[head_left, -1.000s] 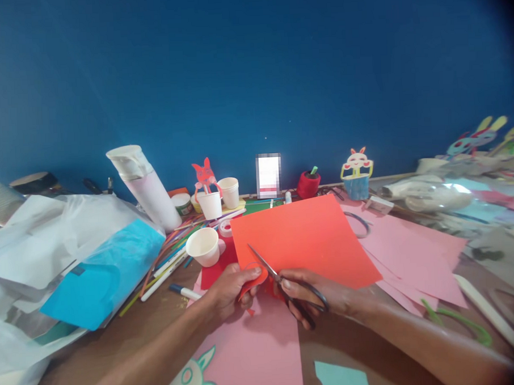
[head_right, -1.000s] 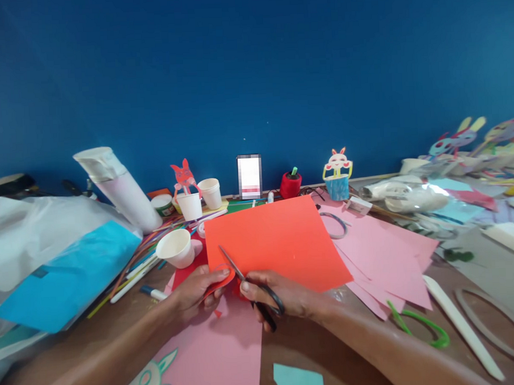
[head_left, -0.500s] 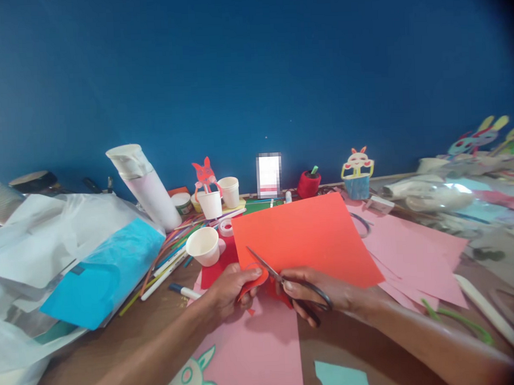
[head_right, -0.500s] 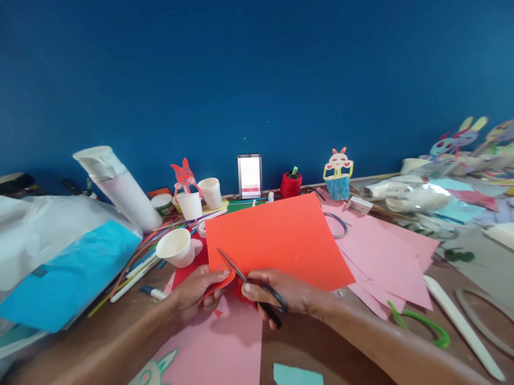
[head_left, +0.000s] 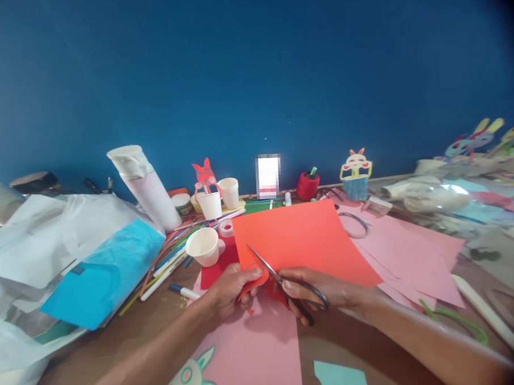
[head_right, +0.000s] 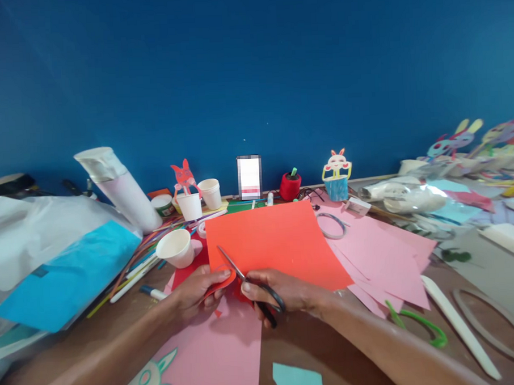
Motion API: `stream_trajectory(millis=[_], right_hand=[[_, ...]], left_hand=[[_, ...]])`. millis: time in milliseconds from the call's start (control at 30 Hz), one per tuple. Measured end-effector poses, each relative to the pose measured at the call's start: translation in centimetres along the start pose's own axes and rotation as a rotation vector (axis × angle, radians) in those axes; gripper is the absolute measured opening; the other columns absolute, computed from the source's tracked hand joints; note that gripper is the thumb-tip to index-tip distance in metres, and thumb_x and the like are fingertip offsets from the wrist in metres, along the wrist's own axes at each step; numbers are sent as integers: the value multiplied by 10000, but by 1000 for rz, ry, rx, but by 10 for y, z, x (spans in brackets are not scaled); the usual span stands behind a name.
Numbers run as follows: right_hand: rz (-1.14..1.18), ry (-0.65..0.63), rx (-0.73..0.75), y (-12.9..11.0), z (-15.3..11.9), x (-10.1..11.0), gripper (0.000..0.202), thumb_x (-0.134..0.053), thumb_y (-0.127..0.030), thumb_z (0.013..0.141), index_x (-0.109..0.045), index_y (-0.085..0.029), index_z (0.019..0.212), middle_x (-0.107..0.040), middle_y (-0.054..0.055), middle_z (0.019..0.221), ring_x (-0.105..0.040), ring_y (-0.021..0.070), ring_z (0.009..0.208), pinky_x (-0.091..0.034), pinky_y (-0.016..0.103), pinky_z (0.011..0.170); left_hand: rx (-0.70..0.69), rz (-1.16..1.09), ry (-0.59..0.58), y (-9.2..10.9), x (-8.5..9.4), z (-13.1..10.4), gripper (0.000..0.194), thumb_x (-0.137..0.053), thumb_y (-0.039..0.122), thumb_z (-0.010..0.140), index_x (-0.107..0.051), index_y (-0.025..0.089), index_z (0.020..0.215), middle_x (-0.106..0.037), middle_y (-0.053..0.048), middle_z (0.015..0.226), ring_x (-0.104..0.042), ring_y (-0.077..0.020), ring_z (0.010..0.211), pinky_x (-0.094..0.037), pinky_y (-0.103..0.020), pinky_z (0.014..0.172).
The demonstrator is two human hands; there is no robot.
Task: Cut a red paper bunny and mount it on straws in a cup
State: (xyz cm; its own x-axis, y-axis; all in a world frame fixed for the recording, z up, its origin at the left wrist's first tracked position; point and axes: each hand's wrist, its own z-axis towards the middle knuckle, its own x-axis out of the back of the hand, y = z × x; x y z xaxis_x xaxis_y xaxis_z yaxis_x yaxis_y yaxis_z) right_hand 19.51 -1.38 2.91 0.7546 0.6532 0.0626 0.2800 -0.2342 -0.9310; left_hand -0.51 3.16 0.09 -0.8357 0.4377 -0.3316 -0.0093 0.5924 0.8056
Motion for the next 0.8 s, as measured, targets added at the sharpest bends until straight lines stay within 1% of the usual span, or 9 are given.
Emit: stream_trajectory(millis=[167, 300, 500, 800], right_hand=[[-24, -10, 22, -3, -1, 1, 435, -404, -583, 809, -447, -150, 800, -534, -15, 576, -502, 74, 463, -344, 179, 434], [-21, -2, 39, -3, 0, 0, 441, -404, -585, 808, -453, -148, 787, -521, -21, 576, -499, 72, 455, -353, 183, 442], [-53, 19, 5, -6, -2, 1, 419, -418, -564, 814, -446, -149, 760, -514, -30, 560, -489, 61, 429, -336, 174, 436], [-54, 27, -27, -11, -4, 0, 393, -431, -539, 819, -449, -153, 749, -506, -38, 545, -487, 57, 407, -312, 163, 406]], left_hand=[[7, 2, -13, -1, 2, 1, 232, -603, 306, 688, -472, 150, 578, -453, 61, 386, -272, -19, 266, -156, -151, 298], [-5, 8, -31, -2, 4, 1, 231, -598, 309, 692, -480, 145, 579, -461, 56, 394, -283, -20, 270, -163, -155, 301], [-20, 9, -59, -3, 5, 2, 230, -587, 305, 703, -483, 143, 578, -460, 56, 396, -277, -18, 267, -159, -156, 300], [-2, 8, -55, -2, 6, 2, 227, -585, 299, 704, -482, 144, 574, -458, 57, 389, -282, -16, 261, -174, -145, 293]])
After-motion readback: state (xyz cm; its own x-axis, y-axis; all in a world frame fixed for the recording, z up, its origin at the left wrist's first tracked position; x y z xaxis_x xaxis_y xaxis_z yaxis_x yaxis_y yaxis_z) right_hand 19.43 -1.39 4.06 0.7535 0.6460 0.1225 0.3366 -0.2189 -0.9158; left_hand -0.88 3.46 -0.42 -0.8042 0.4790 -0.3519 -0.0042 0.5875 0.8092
